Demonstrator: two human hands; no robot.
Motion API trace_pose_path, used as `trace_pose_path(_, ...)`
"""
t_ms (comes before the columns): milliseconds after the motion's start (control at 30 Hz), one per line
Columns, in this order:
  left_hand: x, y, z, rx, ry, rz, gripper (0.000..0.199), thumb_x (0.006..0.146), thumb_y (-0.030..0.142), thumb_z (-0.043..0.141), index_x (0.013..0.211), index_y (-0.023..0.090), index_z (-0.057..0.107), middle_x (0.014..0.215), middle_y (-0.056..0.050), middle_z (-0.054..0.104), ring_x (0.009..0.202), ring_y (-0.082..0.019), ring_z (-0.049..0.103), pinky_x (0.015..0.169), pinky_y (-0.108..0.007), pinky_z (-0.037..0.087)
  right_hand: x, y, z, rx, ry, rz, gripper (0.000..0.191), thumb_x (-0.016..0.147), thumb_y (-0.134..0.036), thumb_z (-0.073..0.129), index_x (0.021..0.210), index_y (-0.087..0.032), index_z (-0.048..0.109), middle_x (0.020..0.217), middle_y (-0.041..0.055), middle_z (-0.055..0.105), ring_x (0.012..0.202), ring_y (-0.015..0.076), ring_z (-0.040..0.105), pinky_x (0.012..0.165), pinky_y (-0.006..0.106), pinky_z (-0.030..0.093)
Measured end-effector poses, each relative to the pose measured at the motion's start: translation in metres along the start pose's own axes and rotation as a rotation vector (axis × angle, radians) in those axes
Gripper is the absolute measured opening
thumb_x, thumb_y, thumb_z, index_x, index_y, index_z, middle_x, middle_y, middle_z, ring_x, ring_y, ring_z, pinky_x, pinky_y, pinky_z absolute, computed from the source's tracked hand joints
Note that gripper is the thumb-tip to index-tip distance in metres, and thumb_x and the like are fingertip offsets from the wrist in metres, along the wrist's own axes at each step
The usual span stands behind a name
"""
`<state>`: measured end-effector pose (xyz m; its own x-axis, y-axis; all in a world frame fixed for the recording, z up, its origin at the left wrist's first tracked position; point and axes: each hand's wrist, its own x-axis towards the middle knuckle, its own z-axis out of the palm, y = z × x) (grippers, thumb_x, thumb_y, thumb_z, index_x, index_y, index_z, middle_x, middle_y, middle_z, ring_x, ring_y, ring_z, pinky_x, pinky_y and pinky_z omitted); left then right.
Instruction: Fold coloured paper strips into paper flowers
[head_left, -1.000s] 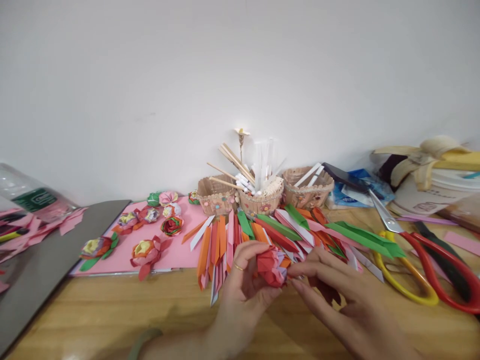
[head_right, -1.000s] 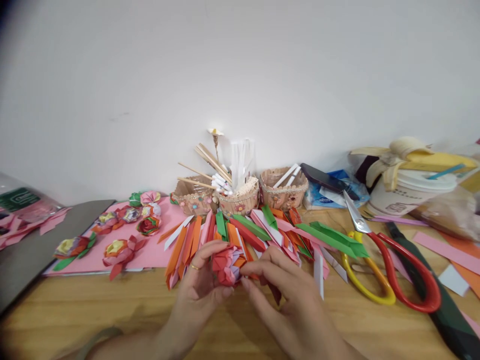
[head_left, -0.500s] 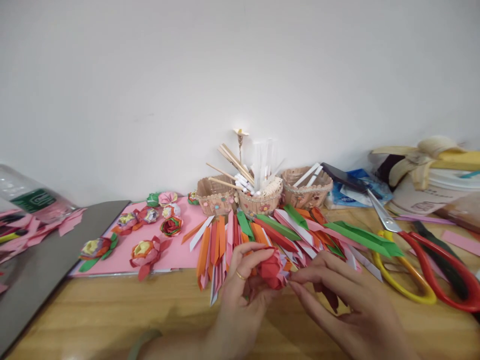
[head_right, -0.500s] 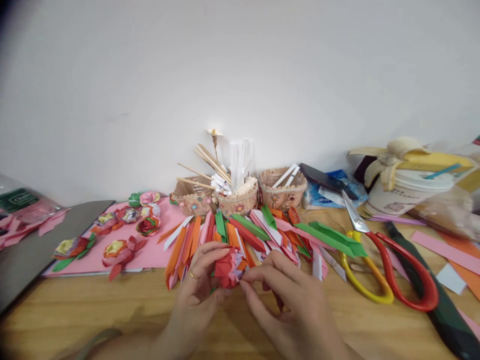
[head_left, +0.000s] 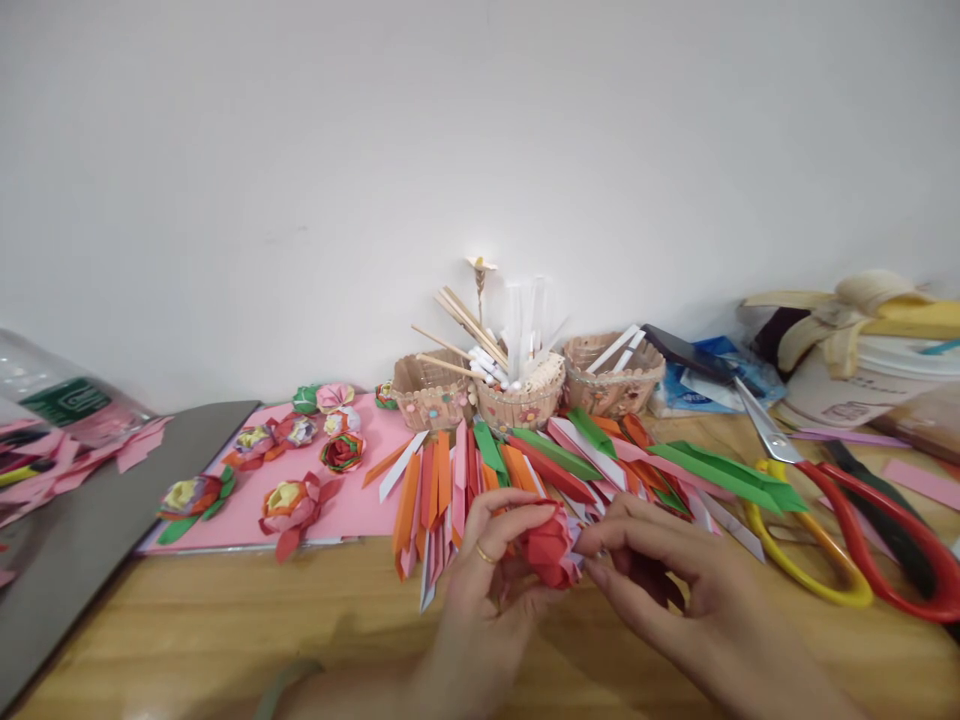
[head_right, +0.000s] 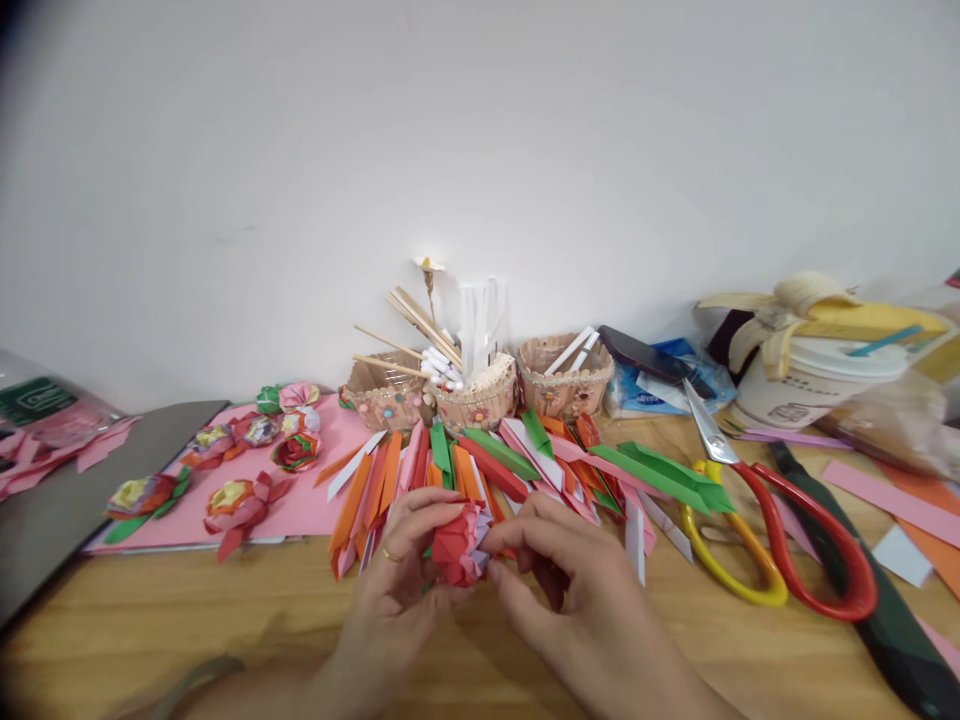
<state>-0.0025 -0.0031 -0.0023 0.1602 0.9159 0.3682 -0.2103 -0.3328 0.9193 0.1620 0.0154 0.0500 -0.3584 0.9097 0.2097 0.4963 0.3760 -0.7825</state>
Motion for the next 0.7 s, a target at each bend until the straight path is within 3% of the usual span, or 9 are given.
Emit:
trace_pose_path(333, -0.0041, -0.0009, -0.0014, 0.044, -0.026, 0.015, 0.043, 0.085, 0.016, 0.057, 0.119, 0.042, 0.053, 0.122, -0.003, 0.039, 0.099, -0.014, 0.058, 0.081, -0.025, 0.054, 0.0023, -0.0020, 0.0001, -0.044, -0.017, -0.014, 0.020, 0.077, -0.018, 0.051, 0.063, -0.021, 0.064, 0.056, -0.0005, 0.056, 0.047, 0.0108, 0.049, 0.040, 0.021, 0.036)
trace_pose_path(533, -0.0054, -0.0053, -0.0036, 0.004, -0.064, 0.020, 0.054, 0.076, 0.025, 0.070, 0.124, 0.039, 0.051, 0.135, -0.006, 0.037, 0.111, -0.022, 0.053, 0.090, -0.034, 0.051, -0.0021, 0.0014, 0.0027, -0.174, 0.110, -0.207, 0.021, 0.078, -0.011, 0.048, 0.069, -0.021, 0.064, 0.060, 0.0001, 0.058, 0.048, 0.0097, 0.054, 0.041, 0.018, 0.040)
trace_pose_path(700, -0.0041, -0.0059, -0.0033, -0.053, -0.044, 0.015, 0.044, 0.082, 0.020, 0.062, 0.121, 0.039, 0.053, 0.131, -0.004, 0.041, 0.110, -0.017, 0.054, 0.089, -0.028, 0.051, -0.0054, 0.0031, 0.0031, -0.149, 0.122, -0.190, 0.021, 0.078, -0.010, 0.049, 0.074, -0.022, 0.065, 0.062, -0.0009, 0.059, 0.049, 0.0095, 0.054, 0.042, 0.018, 0.040)
